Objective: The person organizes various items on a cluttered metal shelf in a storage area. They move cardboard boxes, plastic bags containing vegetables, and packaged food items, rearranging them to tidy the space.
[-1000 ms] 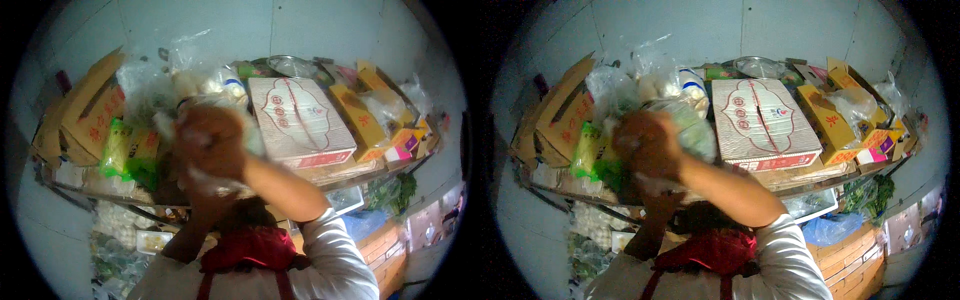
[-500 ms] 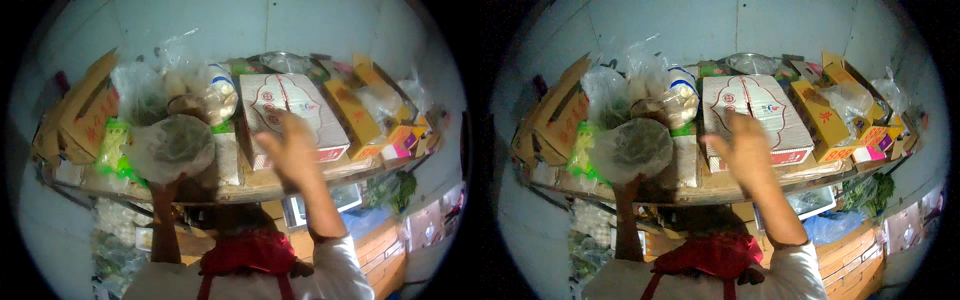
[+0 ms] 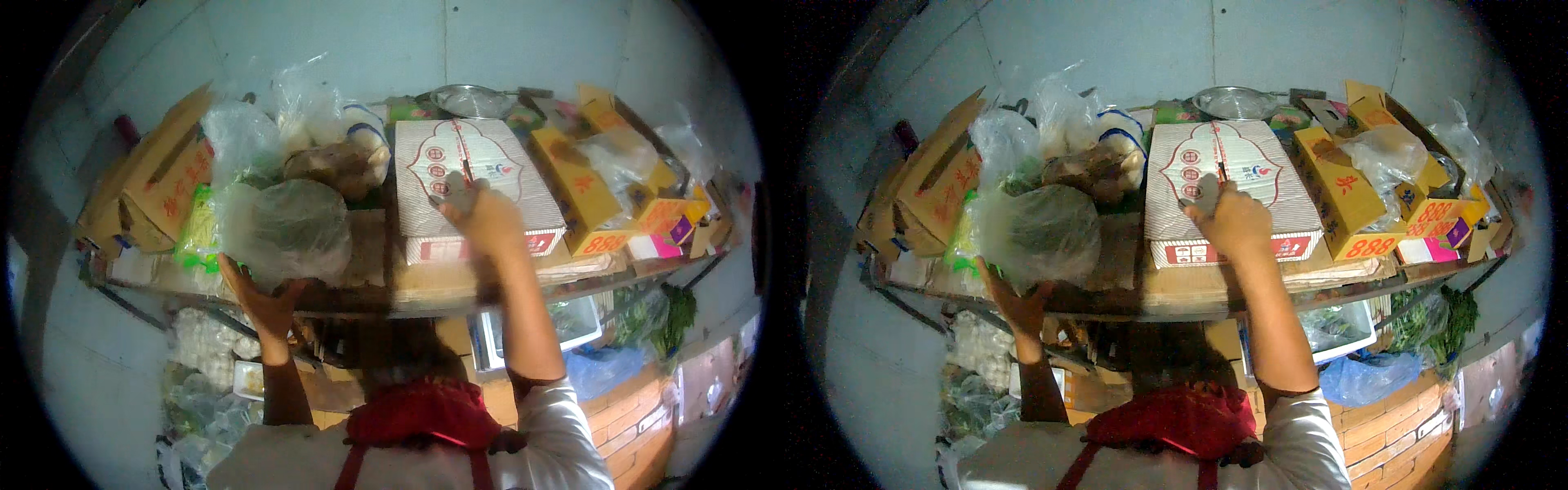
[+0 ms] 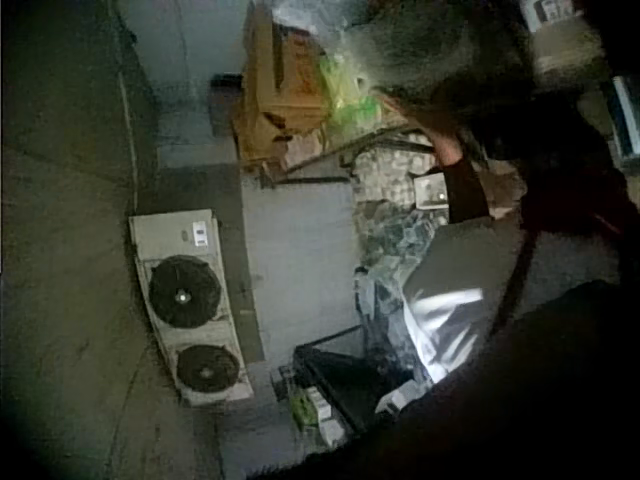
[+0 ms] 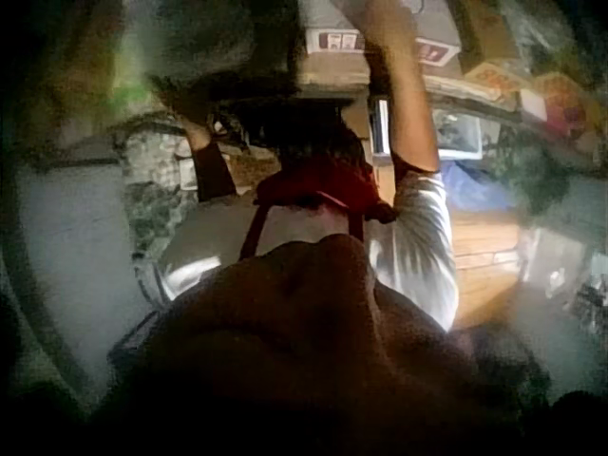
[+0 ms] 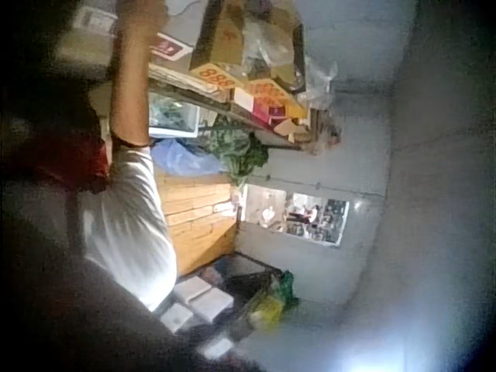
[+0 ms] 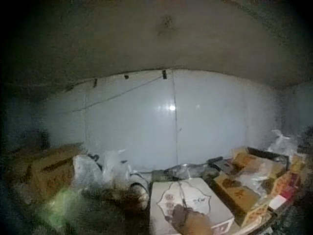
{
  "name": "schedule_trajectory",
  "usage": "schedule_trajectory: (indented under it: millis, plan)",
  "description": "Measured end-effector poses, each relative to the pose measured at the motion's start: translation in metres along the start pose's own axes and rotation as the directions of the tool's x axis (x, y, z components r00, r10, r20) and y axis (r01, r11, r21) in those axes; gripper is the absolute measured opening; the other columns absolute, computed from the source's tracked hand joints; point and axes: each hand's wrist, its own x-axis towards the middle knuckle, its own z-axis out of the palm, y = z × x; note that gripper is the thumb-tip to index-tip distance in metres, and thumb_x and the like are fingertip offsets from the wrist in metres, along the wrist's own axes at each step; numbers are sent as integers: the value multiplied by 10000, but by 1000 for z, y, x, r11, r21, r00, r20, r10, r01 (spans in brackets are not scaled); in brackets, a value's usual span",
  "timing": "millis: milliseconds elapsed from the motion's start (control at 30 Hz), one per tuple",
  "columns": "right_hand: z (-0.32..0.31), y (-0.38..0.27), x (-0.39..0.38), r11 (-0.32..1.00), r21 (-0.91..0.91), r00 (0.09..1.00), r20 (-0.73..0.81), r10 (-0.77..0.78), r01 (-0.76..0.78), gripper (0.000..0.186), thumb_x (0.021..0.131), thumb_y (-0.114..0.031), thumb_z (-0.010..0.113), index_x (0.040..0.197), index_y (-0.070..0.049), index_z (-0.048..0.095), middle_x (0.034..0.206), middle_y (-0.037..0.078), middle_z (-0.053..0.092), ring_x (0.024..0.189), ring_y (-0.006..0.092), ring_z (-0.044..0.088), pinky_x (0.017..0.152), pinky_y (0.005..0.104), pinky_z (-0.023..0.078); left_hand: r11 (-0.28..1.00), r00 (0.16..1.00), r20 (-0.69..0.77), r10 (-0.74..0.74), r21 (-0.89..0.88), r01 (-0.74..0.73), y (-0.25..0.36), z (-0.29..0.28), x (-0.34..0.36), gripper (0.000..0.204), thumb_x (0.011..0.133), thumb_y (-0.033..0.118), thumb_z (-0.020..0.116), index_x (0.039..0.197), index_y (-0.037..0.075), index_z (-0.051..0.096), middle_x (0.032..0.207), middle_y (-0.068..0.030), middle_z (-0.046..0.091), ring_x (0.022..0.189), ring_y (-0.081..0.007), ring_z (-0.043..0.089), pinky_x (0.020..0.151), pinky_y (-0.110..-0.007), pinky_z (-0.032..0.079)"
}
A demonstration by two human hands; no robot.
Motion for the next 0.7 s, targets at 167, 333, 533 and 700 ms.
schedule_trajectory:
  millis: [167, 333, 533, 700]
  plan:
    - [-9, 19, 13, 855, 515, 998, 34, 57, -67, 719, 853, -444, 765, 1291, 81, 543, 1080, 261, 694, 978, 296, 700, 807, 410, 538, 889, 893, -175, 414, 287, -356, 59, -8, 0, 1060, 744, 335, 876, 1542, -27, 280, 1556, -200, 336, 1459, -369, 321, 1201, -488, 272]
    - [13, -19, 13, 290, 957, 981, 42, -188, 15, 574, 935, -176, 699, 1433, -3, 471, 1332, 119, 613, 1046, 176, 625, 893, 365, 524, 952, 885, 386, 259, -260, -165, 115, 57, -13, 921, 737, 340, 857, 1463, -8, 410, 1463, -241, 453, 1339, -413, 459, 1104, -500, 395]
    - [10, -54, -33, 549, 593, 757, -169, -631, 589, 434, 875, -91, 698, 1294, -12, 616, 1315, 223, 605, 1216, 406, 572, 1049, 475, 455, 904, 927, 375, 33, -406, 132, 91, 148, 10, 753, 810, 164, 781, 1441, -12, 408, 1374, -253, 526, 1207, -362, 585, 972, -414, 501]
    - [-2, 20, -14, 880, 34, 877, -115, -467, 473, 425, 869, -255, 742, 1225, -34, 673, 1272, 223, 637, 1206, 398, 571, 1024, 461, 469, 966, 976, 216, 40, -258, 18, 79, 164, -15, 606, 894, 94, 683, 1439, -16, 441, 1344, -267, 568, 1191, -346, 604, 956, -397, 512]
